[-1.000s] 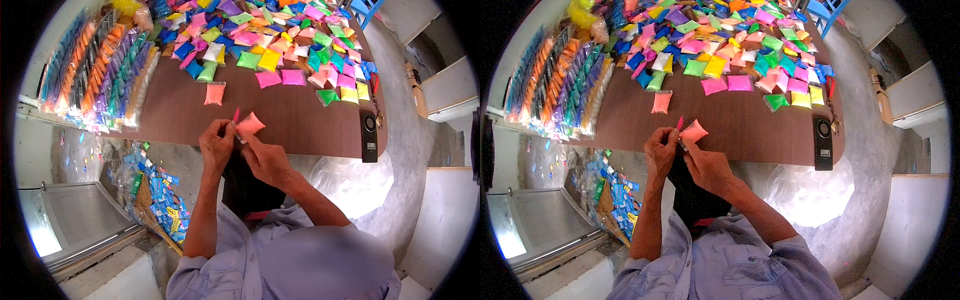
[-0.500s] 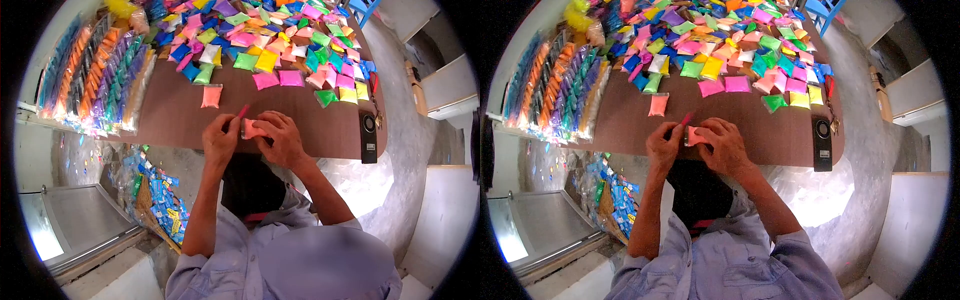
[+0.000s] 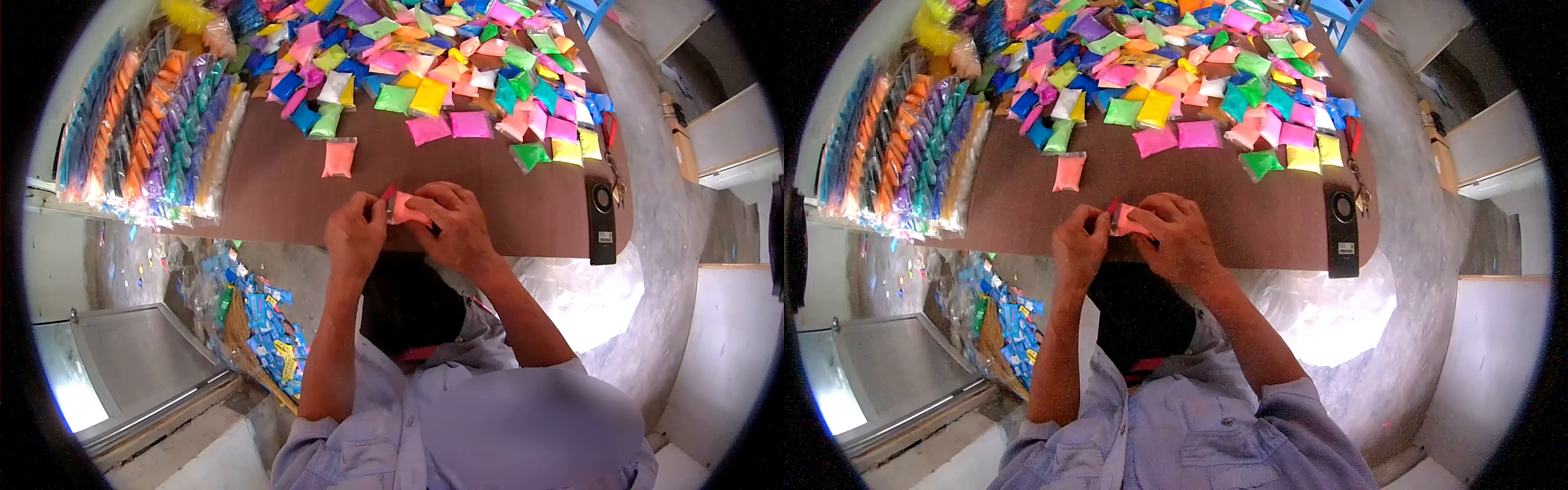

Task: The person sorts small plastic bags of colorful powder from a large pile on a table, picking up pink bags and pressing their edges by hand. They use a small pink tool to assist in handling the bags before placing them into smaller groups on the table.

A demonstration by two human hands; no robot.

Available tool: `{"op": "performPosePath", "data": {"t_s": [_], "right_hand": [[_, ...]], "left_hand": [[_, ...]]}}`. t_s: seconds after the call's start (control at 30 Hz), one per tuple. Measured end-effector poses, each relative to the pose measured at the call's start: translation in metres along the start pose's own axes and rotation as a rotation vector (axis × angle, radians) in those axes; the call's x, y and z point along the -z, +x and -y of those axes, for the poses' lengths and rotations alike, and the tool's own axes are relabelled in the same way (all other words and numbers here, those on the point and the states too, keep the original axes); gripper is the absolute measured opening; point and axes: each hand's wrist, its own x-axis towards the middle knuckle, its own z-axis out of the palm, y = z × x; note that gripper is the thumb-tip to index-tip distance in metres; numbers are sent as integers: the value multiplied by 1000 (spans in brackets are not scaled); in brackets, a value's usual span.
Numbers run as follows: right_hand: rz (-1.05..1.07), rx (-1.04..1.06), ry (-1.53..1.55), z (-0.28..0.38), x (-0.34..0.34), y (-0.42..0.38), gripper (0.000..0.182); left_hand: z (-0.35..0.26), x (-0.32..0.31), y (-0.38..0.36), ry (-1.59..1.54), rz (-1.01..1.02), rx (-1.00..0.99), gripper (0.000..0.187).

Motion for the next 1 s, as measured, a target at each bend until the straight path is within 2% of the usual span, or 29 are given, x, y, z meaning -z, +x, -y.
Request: {"op": "performPosePath", "data": {"t_s": [0.07, 0.27, 0.33, 0.47, 0.53, 0.67, 0.73, 1.0], "right_hand": [[-10, -6, 16, 2, 0, 0, 36], [-57, 7, 23, 2, -1, 0, 34], [-62, 3, 17, 3, -1, 0, 33], [-60, -2, 3, 5, 1, 2, 33], [-58, 3, -3, 4, 2, 2, 33], [-65, -9, 0, 4, 0, 2, 33], [-74, -9, 1, 3, -1, 1, 33], [-97, -2, -15, 4, -2, 1, 32]], "left_hand": [[3, 2, 4, 50, -15, -8, 15], [-14, 15, -8, -87, 11, 69, 16], [-27, 17, -21, -166, 2, 22, 15], [-15, 6, -31, -75, 27, 7, 14], [-6, 3, -26, 84, -29, -82, 13], [-3, 8, -17, 11, -61, -72, 12], [-7, 10, -16, -133, -57, 37, 11], [-13, 11, -38, -52, 9, -19, 13]]}}
